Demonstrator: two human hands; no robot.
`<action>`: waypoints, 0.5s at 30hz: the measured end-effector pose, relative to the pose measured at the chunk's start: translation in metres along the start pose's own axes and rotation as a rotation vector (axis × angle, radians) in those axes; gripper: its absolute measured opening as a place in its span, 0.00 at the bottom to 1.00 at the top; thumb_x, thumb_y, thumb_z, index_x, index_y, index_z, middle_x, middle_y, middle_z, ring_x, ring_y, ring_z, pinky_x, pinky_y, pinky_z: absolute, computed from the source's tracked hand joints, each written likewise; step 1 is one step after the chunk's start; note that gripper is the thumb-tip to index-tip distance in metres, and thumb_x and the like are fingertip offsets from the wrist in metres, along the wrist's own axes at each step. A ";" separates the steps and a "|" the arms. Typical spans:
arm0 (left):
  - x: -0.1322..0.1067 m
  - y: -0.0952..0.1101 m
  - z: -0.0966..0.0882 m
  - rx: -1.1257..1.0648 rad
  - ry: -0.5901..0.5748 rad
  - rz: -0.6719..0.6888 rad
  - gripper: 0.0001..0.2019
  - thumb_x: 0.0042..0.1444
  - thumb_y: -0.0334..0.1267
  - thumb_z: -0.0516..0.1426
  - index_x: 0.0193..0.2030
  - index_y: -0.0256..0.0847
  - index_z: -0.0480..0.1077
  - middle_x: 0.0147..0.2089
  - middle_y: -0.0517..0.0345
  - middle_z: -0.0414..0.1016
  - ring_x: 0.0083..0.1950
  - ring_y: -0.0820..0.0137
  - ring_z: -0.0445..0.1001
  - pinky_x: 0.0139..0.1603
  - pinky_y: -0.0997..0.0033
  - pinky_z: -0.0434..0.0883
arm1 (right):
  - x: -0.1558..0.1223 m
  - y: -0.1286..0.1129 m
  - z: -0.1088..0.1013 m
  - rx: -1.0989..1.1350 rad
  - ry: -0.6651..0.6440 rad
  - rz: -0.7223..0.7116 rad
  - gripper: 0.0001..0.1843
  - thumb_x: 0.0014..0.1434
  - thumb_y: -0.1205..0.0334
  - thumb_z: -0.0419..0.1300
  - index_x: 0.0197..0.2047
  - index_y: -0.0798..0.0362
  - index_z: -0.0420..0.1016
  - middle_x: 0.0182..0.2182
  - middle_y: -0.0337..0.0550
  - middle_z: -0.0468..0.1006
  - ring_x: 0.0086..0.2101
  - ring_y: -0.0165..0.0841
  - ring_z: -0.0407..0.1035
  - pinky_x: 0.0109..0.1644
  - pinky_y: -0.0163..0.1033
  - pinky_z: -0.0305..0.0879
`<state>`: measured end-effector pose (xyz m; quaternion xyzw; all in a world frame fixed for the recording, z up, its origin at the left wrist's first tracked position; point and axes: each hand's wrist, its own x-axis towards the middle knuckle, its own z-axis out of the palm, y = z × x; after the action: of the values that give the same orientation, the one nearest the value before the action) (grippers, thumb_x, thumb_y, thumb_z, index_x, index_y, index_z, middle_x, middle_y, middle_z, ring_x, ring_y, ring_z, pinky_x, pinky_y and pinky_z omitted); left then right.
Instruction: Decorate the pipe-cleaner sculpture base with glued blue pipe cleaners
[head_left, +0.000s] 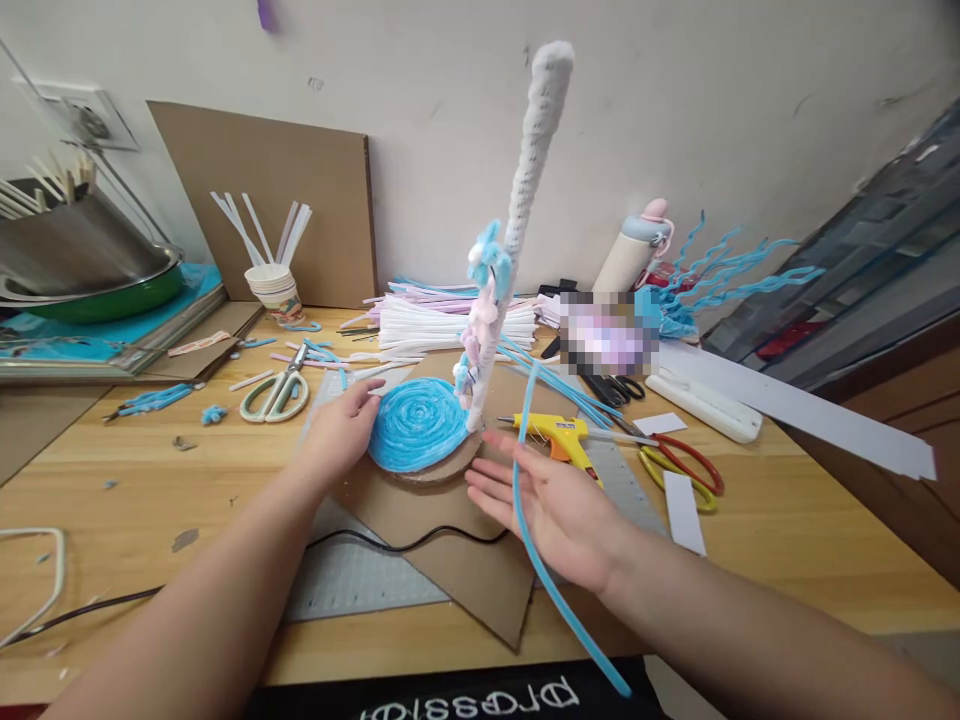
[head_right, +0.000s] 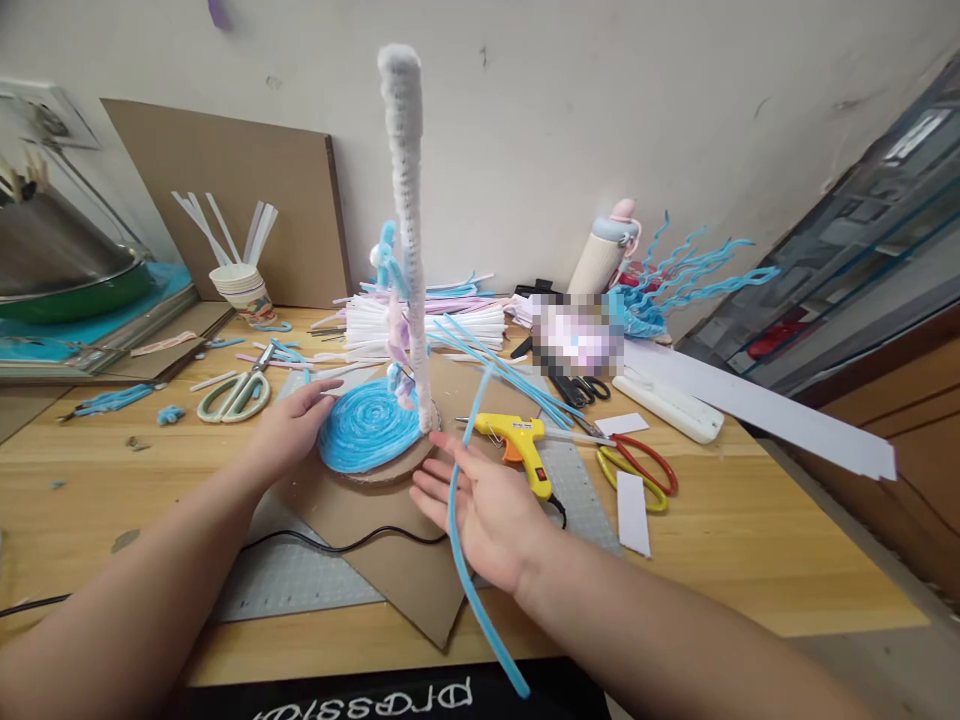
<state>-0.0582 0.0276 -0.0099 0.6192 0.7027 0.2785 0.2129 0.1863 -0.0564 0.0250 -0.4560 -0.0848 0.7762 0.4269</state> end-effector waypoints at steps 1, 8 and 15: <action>-0.003 0.003 -0.003 0.043 0.009 -0.010 0.21 0.57 0.42 0.50 0.56 0.45 0.71 0.47 0.53 0.79 0.51 0.58 0.75 0.57 0.57 0.66 | 0.003 0.001 0.000 0.016 -0.024 -0.027 0.15 0.66 0.61 0.53 0.54 0.53 0.69 0.43 0.53 0.77 0.44 0.37 0.76 0.51 0.43 0.72; -0.012 0.008 -0.031 0.289 -0.059 -0.155 0.19 0.54 0.42 0.50 0.51 0.44 0.72 0.28 0.55 0.79 0.39 0.53 0.77 0.40 0.57 0.70 | 0.036 -0.014 -0.005 0.045 -0.031 -0.330 0.13 0.66 0.60 0.52 0.52 0.48 0.71 0.56 0.51 0.70 0.57 0.38 0.66 0.57 0.47 0.66; -0.011 0.001 -0.011 0.083 -0.080 0.113 0.22 0.57 0.46 0.49 0.56 0.41 0.69 0.55 0.53 0.75 0.53 0.61 0.74 0.54 0.63 0.70 | 0.012 -0.002 -0.012 -0.024 0.009 -0.206 0.13 0.67 0.59 0.50 0.45 0.51 0.75 0.52 0.50 0.75 0.57 0.36 0.66 0.62 0.45 0.60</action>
<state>-0.0635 0.0158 -0.0016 0.6766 0.6686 0.2358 0.1988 0.1936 -0.0496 0.0117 -0.4535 -0.1384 0.7250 0.4995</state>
